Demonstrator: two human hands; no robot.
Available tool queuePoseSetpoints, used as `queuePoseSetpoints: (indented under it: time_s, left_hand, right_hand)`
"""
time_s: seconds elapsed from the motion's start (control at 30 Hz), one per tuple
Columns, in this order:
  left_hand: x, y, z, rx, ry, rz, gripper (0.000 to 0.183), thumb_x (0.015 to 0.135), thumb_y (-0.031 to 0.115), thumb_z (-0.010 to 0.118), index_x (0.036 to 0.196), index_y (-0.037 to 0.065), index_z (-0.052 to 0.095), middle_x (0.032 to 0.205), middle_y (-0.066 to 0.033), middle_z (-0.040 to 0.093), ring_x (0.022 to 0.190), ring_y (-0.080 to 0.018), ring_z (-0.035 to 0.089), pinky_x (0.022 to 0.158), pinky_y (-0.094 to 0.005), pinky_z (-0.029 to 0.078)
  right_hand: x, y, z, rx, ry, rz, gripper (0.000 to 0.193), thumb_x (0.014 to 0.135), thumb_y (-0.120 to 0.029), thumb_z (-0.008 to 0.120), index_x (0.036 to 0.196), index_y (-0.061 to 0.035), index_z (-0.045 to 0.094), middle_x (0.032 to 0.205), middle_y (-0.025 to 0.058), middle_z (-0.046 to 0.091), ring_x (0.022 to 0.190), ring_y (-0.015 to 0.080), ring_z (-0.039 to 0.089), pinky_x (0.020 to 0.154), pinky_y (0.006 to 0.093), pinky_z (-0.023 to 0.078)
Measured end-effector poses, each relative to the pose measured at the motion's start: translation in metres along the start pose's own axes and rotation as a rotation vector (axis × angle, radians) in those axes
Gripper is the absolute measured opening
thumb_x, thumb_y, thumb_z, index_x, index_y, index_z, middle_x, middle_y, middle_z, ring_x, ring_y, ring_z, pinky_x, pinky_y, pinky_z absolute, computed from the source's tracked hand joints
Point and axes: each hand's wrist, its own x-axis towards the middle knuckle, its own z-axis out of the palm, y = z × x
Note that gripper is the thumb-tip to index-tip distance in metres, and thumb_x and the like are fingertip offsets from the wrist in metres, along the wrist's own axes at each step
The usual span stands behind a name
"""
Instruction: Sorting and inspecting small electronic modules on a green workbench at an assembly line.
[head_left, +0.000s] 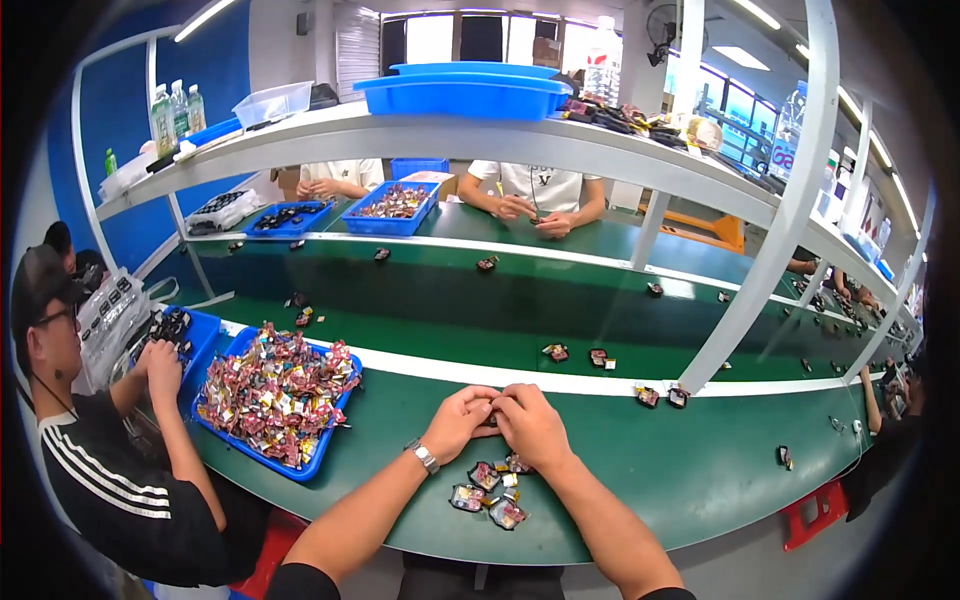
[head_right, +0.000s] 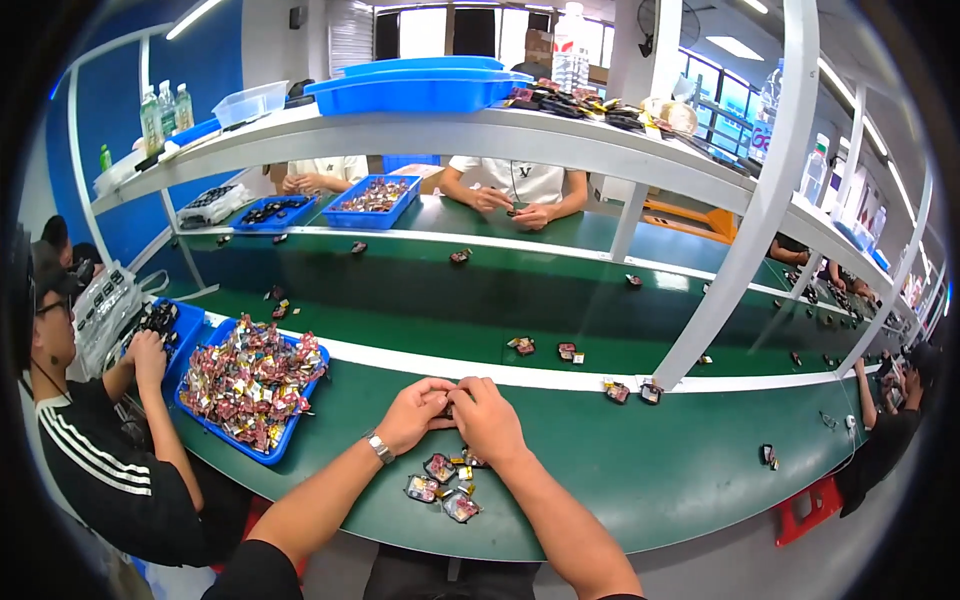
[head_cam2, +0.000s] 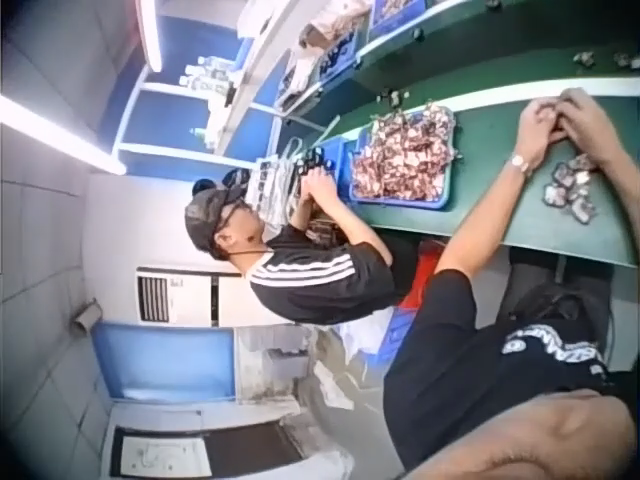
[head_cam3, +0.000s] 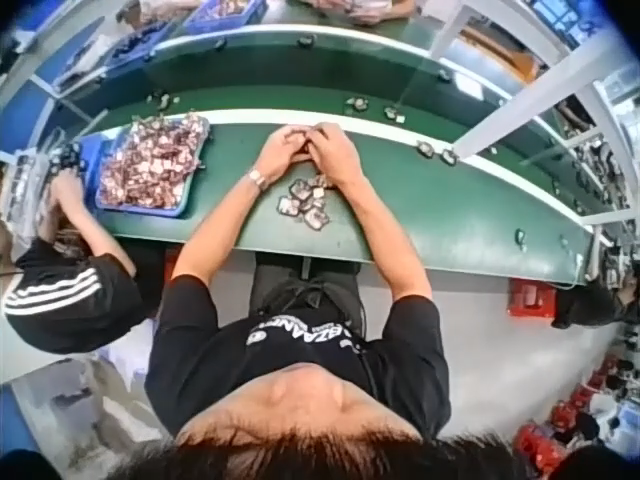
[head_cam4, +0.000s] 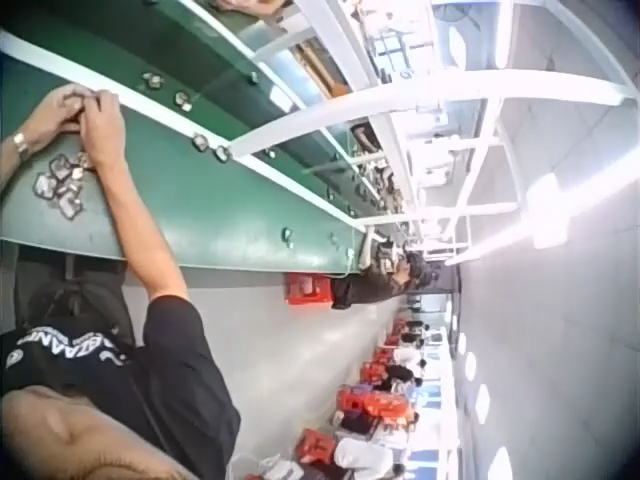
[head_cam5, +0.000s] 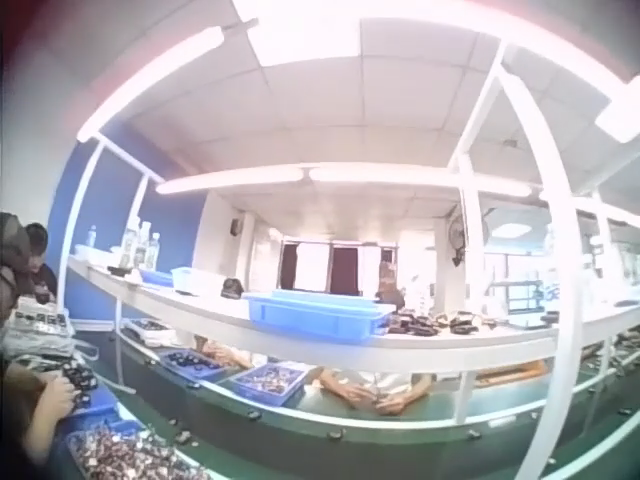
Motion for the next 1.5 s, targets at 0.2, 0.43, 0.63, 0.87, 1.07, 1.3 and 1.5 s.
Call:
queuePoseSetpoints:
  time_s: [0.2, 0.43, 0.63, 0.87, 1.07, 1.3, 1.5]
  left_hand:
    - [0.000, -0.001, -0.006, -0.006, -0.024, -0.035, 0.023, 0.099, 0.008, 0.047, 0.121, 0.000, 0.049, 0.114, -0.0092, 0.059, 0.106, -0.0178, 0.061, 0.092, -0.0370, 0.055]
    - [0.001, 0.001, -0.002, 0.000, -0.012, -0.041, 0.023, 0.099, 0.006, 0.045, 0.121, 0.000, 0.049, 0.116, -0.0106, 0.058, 0.106, -0.0197, 0.061, 0.092, -0.0377, 0.056]
    - [0.000, 0.002, -0.002, 0.031, -0.009, -0.036, 0.024, 0.098, 0.005, 0.046, 0.121, -0.001, 0.048, 0.117, -0.0119, 0.057, 0.107, -0.0206, 0.060, 0.092, -0.0376, 0.055]
    - [-0.002, 0.004, -0.006, 0.004, -0.147, -0.012, 0.032, 0.094, -0.001, 0.051, 0.126, 0.001, 0.047, 0.125, -0.0115, 0.057, 0.112, -0.0195, 0.059, 0.096, -0.0366, 0.053]
    - [-0.003, 0.005, -0.004, 0.032, -0.146, -0.032, 0.034, 0.093, -0.003, 0.051, 0.127, 0.002, 0.046, 0.124, -0.0110, 0.058, 0.112, -0.0192, 0.059, 0.096, -0.0370, 0.053]
    - [-0.003, 0.007, -0.001, 0.084, -0.121, -0.048, 0.029, 0.095, 0.000, 0.047, 0.124, 0.003, 0.048, 0.121, -0.0103, 0.059, 0.111, -0.0183, 0.060, 0.092, -0.0348, 0.054]
    - [-0.002, 0.002, -0.006, 0.015, -0.114, -0.035, 0.028, 0.095, 0.003, 0.050, 0.124, 0.004, 0.049, 0.119, -0.0108, 0.060, 0.108, -0.0191, 0.060, 0.091, -0.0348, 0.054]
  right_hand:
    - [0.002, 0.007, -0.008, 0.155, -0.074, 0.007, 0.019, 0.070, -0.001, 0.071, 0.086, -0.0083, 0.063, 0.095, 0.0056, 0.059, 0.089, 0.0246, 0.059, 0.074, 0.0346, 0.052]
    - [0.001, 0.017, -0.017, 0.123, -0.221, -0.094, 0.014, 0.070, -0.004, 0.071, 0.081, -0.0085, 0.063, 0.091, 0.0038, 0.059, 0.086, 0.0244, 0.056, 0.078, 0.0364, 0.050]
    - [-0.001, 0.012, -0.020, 0.145, -0.204, 0.077, 0.014, 0.072, -0.008, 0.073, 0.085, -0.0105, 0.069, 0.098, 0.0030, 0.059, 0.093, 0.0248, 0.056, 0.081, 0.0358, 0.049]
    - [-0.002, 0.013, -0.016, 0.201, -0.104, 0.088, 0.011, 0.073, -0.009, 0.073, 0.084, -0.0088, 0.069, 0.110, 0.0062, 0.059, 0.107, 0.0271, 0.054, 0.090, 0.0371, 0.048]
    - [-0.005, 0.013, -0.018, 0.268, -0.141, 0.104, 0.008, 0.074, -0.009, 0.070, 0.082, -0.0075, 0.068, 0.116, 0.0070, 0.059, 0.113, 0.0276, 0.052, 0.093, 0.0374, 0.047]
    - [-0.008, 0.015, -0.019, 0.361, -0.161, 0.099, 0.009, 0.076, -0.011, 0.071, 0.084, -0.0069, 0.068, 0.120, 0.0070, 0.058, 0.114, 0.0279, 0.052, 0.094, 0.0376, 0.046]
    - [-0.012, 0.009, -0.010, 0.309, -0.084, 0.162, 0.011, 0.078, -0.012, 0.072, 0.087, -0.0075, 0.070, 0.116, 0.0070, 0.060, 0.111, 0.0262, 0.054, 0.091, 0.0362, 0.048]
